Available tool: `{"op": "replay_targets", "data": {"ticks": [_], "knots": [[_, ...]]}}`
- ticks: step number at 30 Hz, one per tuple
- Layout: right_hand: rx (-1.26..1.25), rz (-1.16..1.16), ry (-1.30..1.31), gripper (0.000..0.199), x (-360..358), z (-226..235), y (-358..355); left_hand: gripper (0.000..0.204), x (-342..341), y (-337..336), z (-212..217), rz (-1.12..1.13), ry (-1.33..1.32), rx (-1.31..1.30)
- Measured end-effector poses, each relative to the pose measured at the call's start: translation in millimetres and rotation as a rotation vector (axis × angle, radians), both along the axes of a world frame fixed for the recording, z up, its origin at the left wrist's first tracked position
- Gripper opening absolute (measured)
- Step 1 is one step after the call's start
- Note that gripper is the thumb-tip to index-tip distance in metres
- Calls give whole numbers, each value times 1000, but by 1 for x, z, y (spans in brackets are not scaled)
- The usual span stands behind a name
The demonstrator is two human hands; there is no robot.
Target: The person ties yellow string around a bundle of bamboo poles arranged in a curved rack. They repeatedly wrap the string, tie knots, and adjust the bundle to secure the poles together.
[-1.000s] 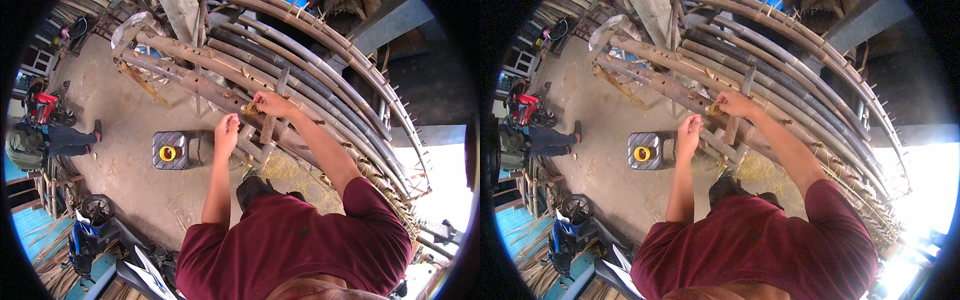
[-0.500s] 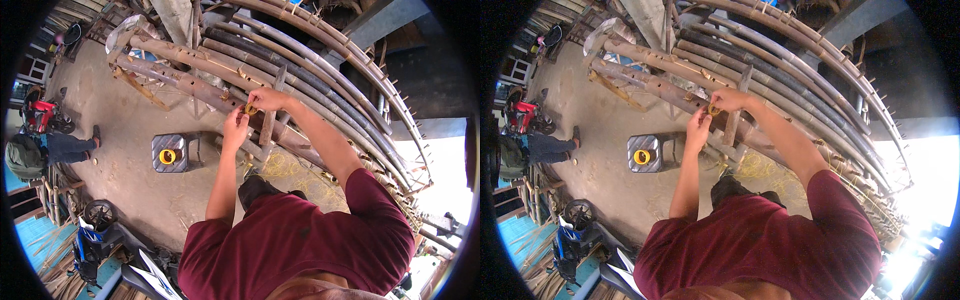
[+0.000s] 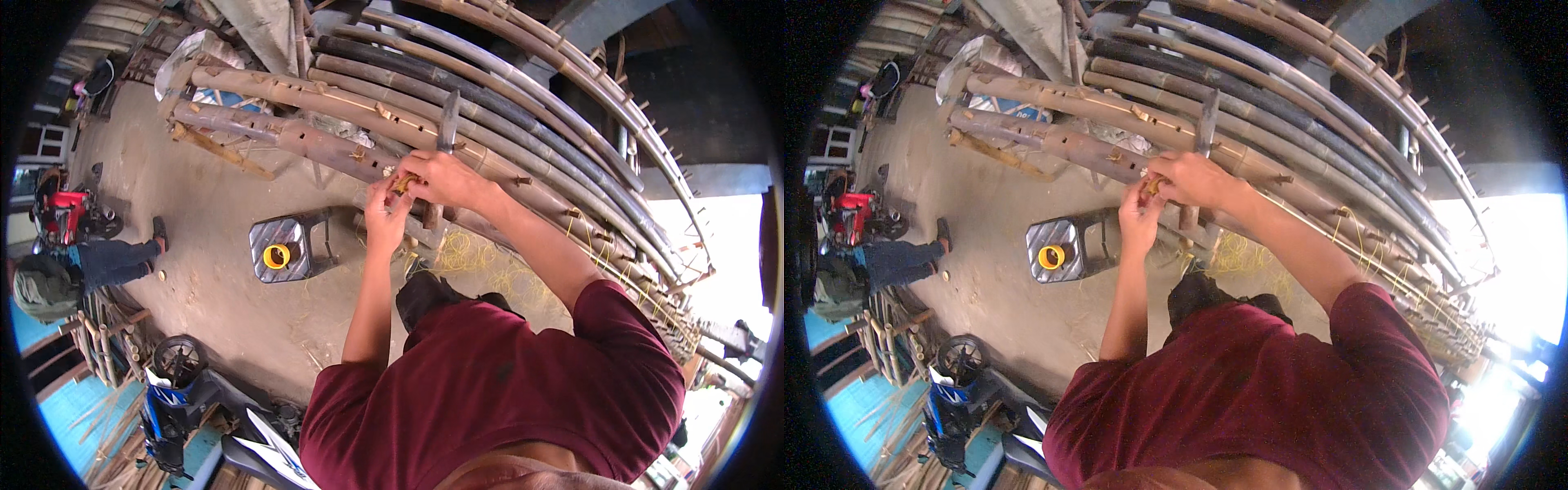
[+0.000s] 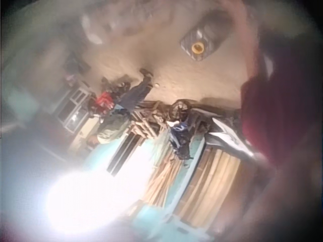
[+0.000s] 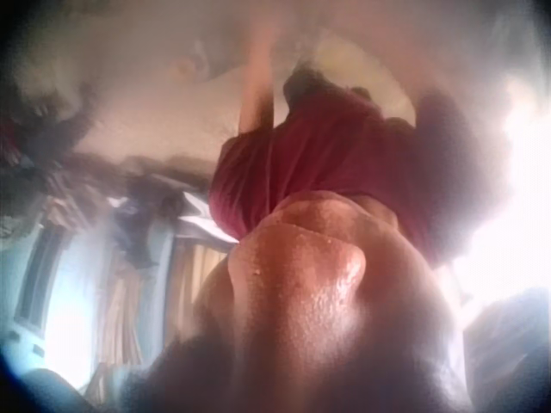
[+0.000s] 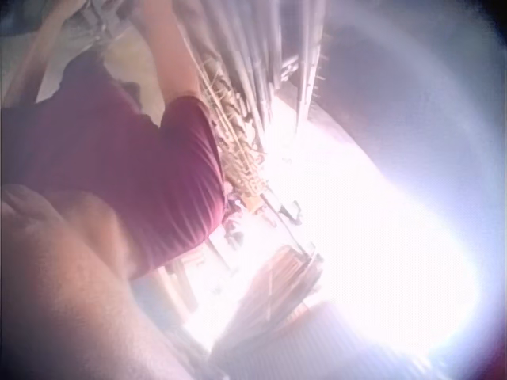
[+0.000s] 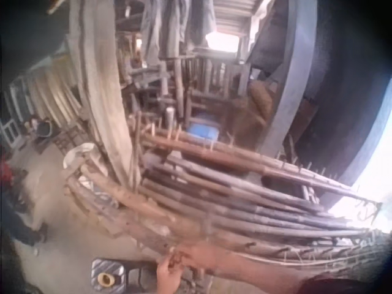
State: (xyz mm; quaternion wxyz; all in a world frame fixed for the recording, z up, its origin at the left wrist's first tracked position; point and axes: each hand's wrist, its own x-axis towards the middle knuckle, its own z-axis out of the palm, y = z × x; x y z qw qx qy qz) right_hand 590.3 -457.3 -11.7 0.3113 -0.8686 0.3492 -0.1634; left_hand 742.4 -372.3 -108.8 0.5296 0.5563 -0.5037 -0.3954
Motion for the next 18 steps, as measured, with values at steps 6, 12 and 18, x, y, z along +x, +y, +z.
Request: {"op": "replay_targets", "data": {"ticks": [6, 12, 18], "knots": [[246, -131, -100, 20, -28, 8, 32, 22, -17, 23, 19, -16, -11, -60], [305, -334, -233, 24, -66, 17, 73, 9, -48, 27, 36, -158, 62, -4], [187, -827, -361, 21, -132, 4, 138, 11, -137, 24, 53, -400, 572, 244]]}}
